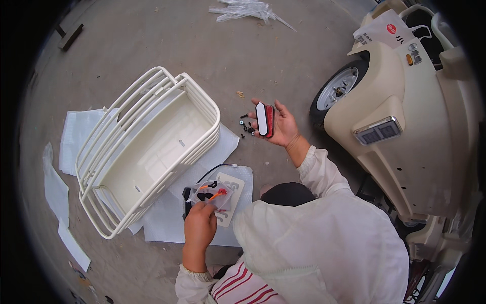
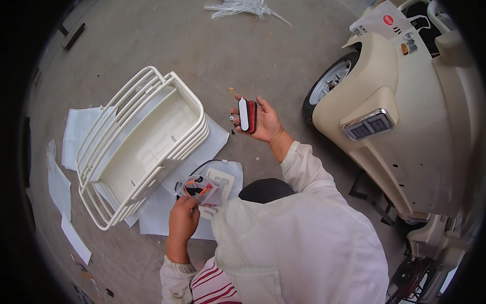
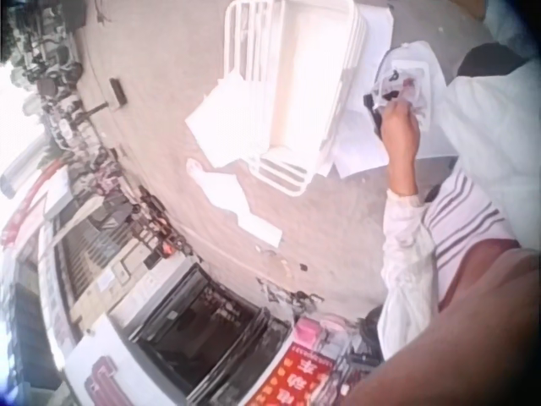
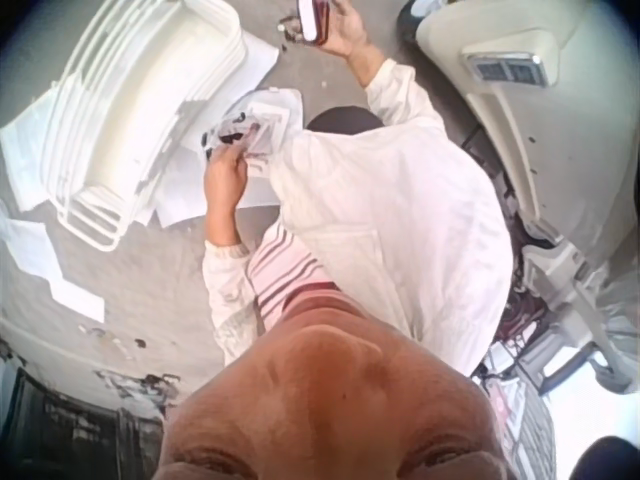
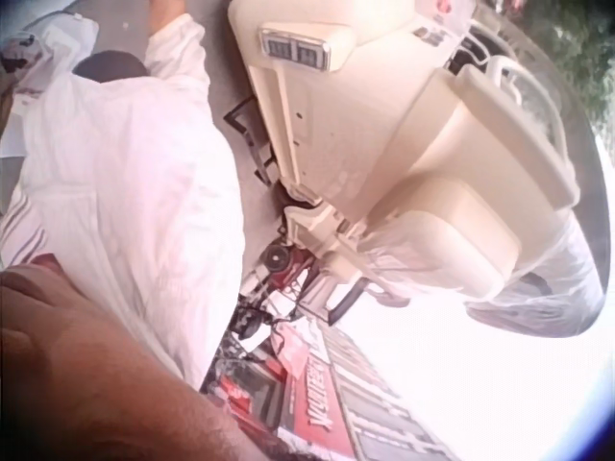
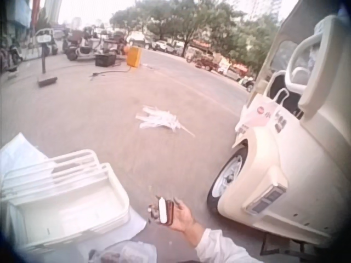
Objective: The person unpacks a white metal rack and its accessories from protective packaging on the ground. They then handle a small black electronic device and a bag of screws, organizing the components before beginning to attach the device to the rack.
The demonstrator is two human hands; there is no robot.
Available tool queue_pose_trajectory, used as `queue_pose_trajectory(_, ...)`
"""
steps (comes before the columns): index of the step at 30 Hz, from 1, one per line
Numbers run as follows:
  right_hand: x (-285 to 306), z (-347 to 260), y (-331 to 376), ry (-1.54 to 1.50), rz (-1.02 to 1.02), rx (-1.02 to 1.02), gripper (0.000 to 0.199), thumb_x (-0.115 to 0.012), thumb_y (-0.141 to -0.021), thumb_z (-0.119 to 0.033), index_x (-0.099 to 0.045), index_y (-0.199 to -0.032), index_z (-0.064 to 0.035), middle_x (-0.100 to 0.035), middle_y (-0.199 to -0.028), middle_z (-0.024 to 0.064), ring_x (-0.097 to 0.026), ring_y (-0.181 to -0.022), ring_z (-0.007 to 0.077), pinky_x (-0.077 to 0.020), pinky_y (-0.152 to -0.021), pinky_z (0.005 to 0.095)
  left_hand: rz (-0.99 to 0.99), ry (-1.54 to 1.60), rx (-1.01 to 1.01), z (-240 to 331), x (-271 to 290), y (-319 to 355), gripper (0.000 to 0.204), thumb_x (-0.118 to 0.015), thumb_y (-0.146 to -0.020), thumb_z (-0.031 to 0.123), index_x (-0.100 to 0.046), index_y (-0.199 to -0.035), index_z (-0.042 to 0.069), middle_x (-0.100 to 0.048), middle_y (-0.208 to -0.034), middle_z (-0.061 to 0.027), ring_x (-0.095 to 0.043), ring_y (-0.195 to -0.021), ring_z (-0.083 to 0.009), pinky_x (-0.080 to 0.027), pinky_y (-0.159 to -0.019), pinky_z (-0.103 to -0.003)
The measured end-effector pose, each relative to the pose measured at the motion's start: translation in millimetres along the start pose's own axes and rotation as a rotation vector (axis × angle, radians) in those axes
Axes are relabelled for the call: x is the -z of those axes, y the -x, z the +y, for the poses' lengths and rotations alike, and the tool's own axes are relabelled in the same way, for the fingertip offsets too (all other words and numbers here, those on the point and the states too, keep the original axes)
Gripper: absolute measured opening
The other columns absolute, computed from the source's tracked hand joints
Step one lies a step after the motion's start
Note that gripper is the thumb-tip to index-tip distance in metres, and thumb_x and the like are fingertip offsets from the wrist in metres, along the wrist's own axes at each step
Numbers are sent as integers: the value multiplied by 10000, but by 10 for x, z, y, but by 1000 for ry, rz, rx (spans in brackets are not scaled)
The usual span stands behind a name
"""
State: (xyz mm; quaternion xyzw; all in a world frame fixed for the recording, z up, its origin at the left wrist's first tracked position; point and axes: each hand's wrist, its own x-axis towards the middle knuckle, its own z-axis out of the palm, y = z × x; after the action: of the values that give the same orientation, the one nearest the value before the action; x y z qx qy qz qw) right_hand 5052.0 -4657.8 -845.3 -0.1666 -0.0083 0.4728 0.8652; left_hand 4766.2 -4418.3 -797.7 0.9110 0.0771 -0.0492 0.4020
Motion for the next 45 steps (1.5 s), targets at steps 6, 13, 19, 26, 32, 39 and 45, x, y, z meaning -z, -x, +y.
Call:
queue_pose_trajectory(6,-131,86,548,338,273,-259,537,-590,-906,-149,-399,-1402,-72,-543,-1273,236,-627,-1082,380,-555,-879,487,-8,-2,36,18,18,7,122,-622,-755,7,-679,-859,38,-609,-837,-147,-612,-798,-353,-500,-691,-443)
queue_pose_trajectory(13,-31,647,2012,549,587,-580,393,-542,-959,-169,-517,-1330,-41,-566,-1313,90,-558,-1161,182,-429,-1013,326,-32,13,51,-7,11,22,132,-617,-778,-12,-680,-888,23,-636,-882,-144,-629,-808,-343,-505,-713,-398)
queue_pose_trajectory(19,940,884,2163,879,414,-505,327,-532,-997,-279,-614,-1177,-18,-629,-1082,19,-551,-1029,108,-409,-955,258,-48,16,23,79,-83,-59,120,-615,-764,-2,-683,-856,35,-635,-865,-131,-622,-815,-341,-506,-706,-429)
queue_pose_trajectory(26,1132,985,2667,641,620,-349,321,-455,-1015,-275,-613,-1185,-52,-627,-1100,-11,-572,-988,88,-459,-895,262,-28,0,6,116,-75,-32,112,-618,-756,12,-682,-844,39,-610,-826,-142,-607,-771,-350,-491,-673,-441)
queue_pose_trajectory(32,-176,795,2056,527,802,-810,435,-522,-966,-390,-588,-1259,-76,-653,-1195,32,-639,-1013,171,-529,-875,367,-16,-63,-13,18,63,-32,111,-627,-761,31,-690,-851,48,-616,-825,-137,-610,-776,-349,-495,-678,-443)
queue_pose_trajectory(39,18,616,1940,581,819,-843,366,-549,-970,-370,-612,-1142,-53,-687,-1080,71,-672,-892,187,-568,-786,374,-26,-84,-29,34,103,-72,119,-629,-771,70,-706,-862,62,-645,-874,-125,-626,-806,-350,-511,-704,-445)
queue_pose_trajectory(45,-552,323,1584,885,670,-784,461,-555,-953,-475,-610,-1189,-84,-653,-1109,43,-598,-1011,156,-514,-825,367,-44,-91,-18,39,160,-88,140,-618,-765,74,-712,-868,65,-659,-922,-133,-633,-839,-353,-519,-735,-446)
